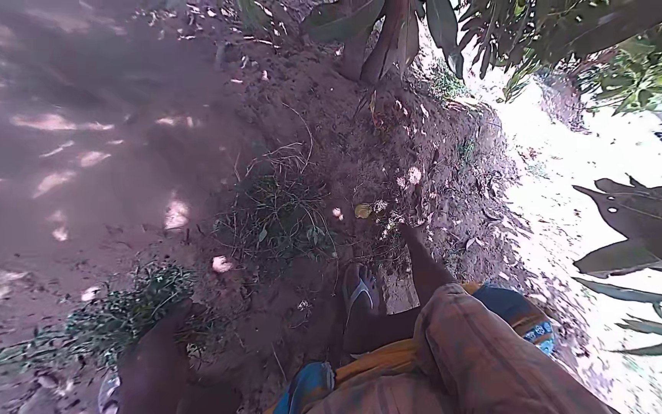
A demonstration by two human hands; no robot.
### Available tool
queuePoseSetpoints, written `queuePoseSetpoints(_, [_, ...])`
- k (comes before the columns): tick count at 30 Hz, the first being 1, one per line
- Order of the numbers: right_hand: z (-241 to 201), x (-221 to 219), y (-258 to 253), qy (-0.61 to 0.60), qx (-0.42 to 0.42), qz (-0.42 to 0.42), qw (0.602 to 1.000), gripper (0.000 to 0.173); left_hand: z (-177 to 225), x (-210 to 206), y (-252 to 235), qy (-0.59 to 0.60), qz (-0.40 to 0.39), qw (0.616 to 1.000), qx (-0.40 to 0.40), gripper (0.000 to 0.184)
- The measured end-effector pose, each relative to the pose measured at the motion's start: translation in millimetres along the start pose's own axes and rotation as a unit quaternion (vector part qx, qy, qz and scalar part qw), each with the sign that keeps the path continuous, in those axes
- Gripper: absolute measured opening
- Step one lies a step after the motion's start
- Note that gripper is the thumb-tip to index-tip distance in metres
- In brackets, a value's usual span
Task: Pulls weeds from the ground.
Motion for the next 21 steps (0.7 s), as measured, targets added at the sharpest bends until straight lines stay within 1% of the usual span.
queuePoseSetpoints(1, [8, -9, -2, -0.031, -0.005, -0.004, 1.000, 0.085, 0, -2, 1, 0.000, 0.003, 1.000, 0.004, 0.015])
queuePoseSetpoints(2, [10, -18, -5, -0.044, 0.016, -0.031, 0.998, 0.080, 0, -5, 1, 0.004, 0.005, 1.000, 0.008, 0.015])
queuePoseSetpoints(3, [6, -26, -5, -0.016, 0.049, -0.056, 0.997, 0.079, 0, -8, 1, 0.007, 0.007, 1.000, 0.009, 0.011])
queuePoseSetpoints(4, [1, -33, -3, 0.009, 0.088, -0.057, 0.994, 0.076, 1, -10, 2, 0.007, 0.003, 1.000, 0.009, 0.010])
queuePoseSetpoints(5, [0, -42, -3, 0.020, 0.123, -0.025, 0.992, 0.074, 1, -11, 2, 0.005, 0.000, 1.000, 0.011, 0.009])
queuePoseSetpoints(6, [-1, -49, -4, 0.020, 0.143, 0.024, 0.989, 0.068, 2, -12, 3, 0.004, -0.002, 1.000, 0.012, 0.009])
queuePoseSetpoints(8, [-32, -37, 20, 0.021, 0.069, -0.033, 0.997, 0.058, 5, -13, 4, -0.004, 0.001, 1.000, 0.014, 0.013])
queuePoseSetpoints(9, [-46, -33, 30, 0.017, 0.064, -0.052, 0.996, 0.055, 7, -15, 6, -0.011, 0.003, 1.000, 0.017, 0.016])
queuePoseSetpoints(10, [-55, -34, 36, 0.011, 0.093, -0.048, 0.994, 0.053, 10, -16, 9, -0.020, 0.003, 1.000, 0.022, 0.020])
queuePoseSetpoints(12, [-72, -39, 47, -0.057, 0.177, -0.022, 0.982, 0.046, 11, -17, 11, -0.035, 0.004, 0.999, 0.024, 0.020])
queuePoseSetpoints(13, [-82, -40, 54, -0.091, 0.214, -0.024, 0.972, 0.047, 11, -16, 11, -0.034, 0.002, 0.999, 0.020, 0.019])
queuePoseSetpoints(14, [-96, -40, 63, -0.094, 0.237, -0.036, 0.966, 0.051, 10, -15, 10, -0.027, 0.001, 1.000, 0.015, 0.018])
queuePoseSetpoints(17, [-142, -31, 98, -0.120, 0.297, -0.050, 0.946, 0.055, 7, -12, 6, -0.004, 0.004, 1.000, 0.013, 0.015])
queuePoseSetpoints(19, [-166, -25, 123, -0.118, 0.354, -0.056, 0.926, 0.053, 7, -9, 5, -0.007, 0.010, 1.000, 0.025, 0.015])
queuePoseSetpoints(20, [-174, -26, 132, -0.097, 0.391, -0.051, 0.914, 0.051, 6, -8, 5, -0.017, 0.016, 0.999, 0.033, 0.016])
queuePoseSetpoints(21, [-180, -30, 136, -0.054, 0.417, -0.066, 0.905, 0.052, 7, -8, 5, -0.027, 0.021, 0.999, 0.040, 0.018])
Point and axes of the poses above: each hand's wrist, its own y-axis away from the middle knuckle, its own x-axis out of the back of the hand, z = x × y, the point moved 2 cm from there along -y, towards the middle knuckle, and after that the axes turned 5 degrees about -z, right-handed, at the moved point
